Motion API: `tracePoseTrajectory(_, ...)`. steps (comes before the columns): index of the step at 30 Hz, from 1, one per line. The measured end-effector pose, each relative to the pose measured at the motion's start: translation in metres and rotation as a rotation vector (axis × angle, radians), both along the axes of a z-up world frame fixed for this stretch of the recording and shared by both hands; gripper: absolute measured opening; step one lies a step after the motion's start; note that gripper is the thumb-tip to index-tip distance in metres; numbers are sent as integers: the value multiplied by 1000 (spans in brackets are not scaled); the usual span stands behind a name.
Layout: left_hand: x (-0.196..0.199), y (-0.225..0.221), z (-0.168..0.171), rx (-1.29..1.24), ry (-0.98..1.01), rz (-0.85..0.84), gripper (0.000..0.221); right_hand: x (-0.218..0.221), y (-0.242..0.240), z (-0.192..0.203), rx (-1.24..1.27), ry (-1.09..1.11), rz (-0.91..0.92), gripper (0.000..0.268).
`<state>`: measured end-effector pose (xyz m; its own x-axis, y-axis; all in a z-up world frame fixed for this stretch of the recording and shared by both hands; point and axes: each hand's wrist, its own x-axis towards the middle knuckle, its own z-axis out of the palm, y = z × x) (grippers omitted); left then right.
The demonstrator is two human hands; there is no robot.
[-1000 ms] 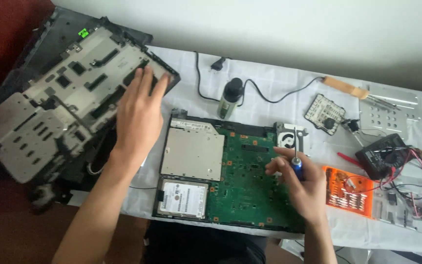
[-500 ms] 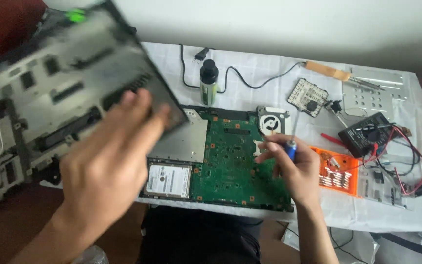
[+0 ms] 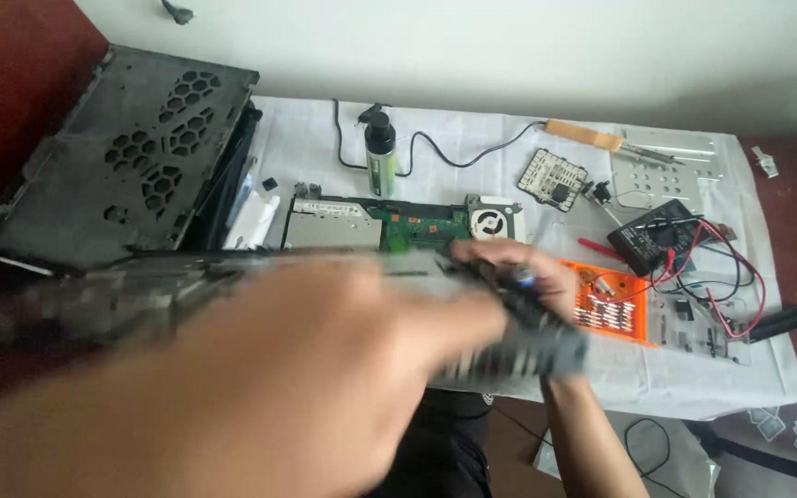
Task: The person is reassembling a laptop by cleaning the internal components, fitting the bottom casing, and screwing it into place.
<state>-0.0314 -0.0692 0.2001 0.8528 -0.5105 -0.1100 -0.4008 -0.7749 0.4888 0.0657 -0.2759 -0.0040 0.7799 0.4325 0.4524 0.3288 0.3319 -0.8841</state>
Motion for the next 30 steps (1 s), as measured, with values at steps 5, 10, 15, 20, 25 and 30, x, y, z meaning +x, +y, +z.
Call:
tracePoseTrajectory(5,83,7,42,-53,239,104,28,8,-39,-25,-192,-172,-411,30)
tracePoseTrajectory(10,147,8,-2,-663,356,45,34,-10,-37,-15,-86,-74,-461,35)
tracePoseTrajectory(15,165,7,-7,-372,188,-12,75,-7,-52,-34,-85,86,-586,39)
tracePoseTrajectory(20,191,45,-16,231,217,79,39,-17,-67,-49,-15,360,-498,36)
tracePoseTrajectory(25,216,71,-78,556,285,74,103,-19,-77,-78,-7,545,-453,36)
tracePoseTrajectory(30,232,92,-111,317,162,167,45,-10,-73,-90,-63,707,-565,22)
